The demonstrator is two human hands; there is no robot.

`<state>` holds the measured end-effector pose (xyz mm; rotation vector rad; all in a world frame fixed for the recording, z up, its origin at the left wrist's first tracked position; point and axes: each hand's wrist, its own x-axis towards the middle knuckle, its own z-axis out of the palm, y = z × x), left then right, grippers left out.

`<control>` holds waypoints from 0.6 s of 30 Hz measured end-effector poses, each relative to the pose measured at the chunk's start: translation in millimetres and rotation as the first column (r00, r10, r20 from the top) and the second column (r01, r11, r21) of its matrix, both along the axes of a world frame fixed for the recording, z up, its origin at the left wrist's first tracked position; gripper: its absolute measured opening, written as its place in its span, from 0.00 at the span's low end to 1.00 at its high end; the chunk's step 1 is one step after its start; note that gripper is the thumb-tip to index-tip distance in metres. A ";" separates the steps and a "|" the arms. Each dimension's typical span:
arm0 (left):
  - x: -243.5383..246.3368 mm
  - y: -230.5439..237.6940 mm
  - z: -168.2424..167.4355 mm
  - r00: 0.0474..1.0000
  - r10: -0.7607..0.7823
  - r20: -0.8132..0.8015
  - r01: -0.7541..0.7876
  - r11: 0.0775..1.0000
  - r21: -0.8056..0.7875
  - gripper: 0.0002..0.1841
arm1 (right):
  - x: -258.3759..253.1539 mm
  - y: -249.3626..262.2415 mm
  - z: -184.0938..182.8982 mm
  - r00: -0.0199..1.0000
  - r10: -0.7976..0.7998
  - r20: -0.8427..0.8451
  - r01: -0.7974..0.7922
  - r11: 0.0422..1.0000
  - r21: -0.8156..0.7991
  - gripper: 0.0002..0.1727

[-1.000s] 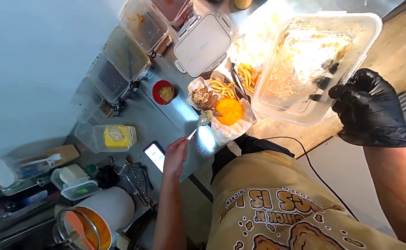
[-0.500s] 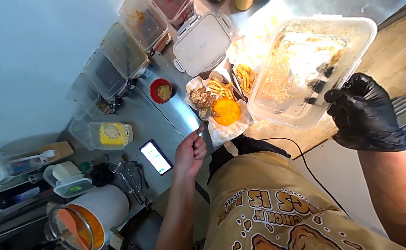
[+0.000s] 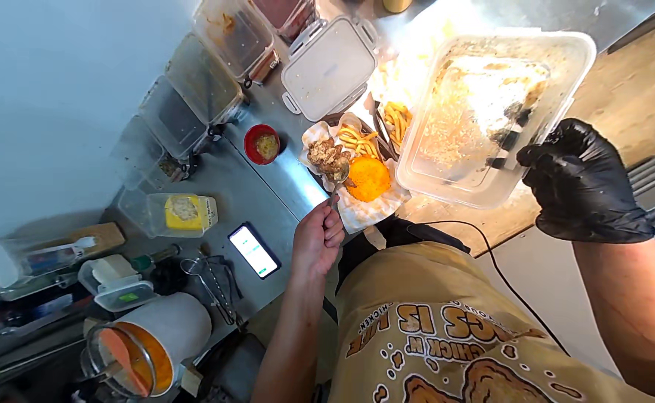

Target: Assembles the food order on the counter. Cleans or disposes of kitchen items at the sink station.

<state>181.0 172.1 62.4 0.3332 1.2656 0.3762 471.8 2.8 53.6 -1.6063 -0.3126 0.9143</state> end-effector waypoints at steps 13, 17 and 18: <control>-23.0 -2.3 0.6 0.997 -0.061 -0.038 0.060 0.998 -0.022 0.18 | 3.8 2.4 3.7 1.000 0.029 0.000 -0.029 0.999 0.017 0.16; -22.9 -7.9 9.8 0.994 -0.086 -0.061 0.087 0.996 0.017 0.19 | 4.4 5.9 2.1 1.000 0.024 0.007 -0.024 1.000 -0.003 0.16; -17.5 -7.6 7.4 0.994 -0.093 -0.060 0.095 0.995 0.026 0.19 | 4.3 7.3 1.5 1.000 0.025 0.000 -0.025 1.000 0.007 0.17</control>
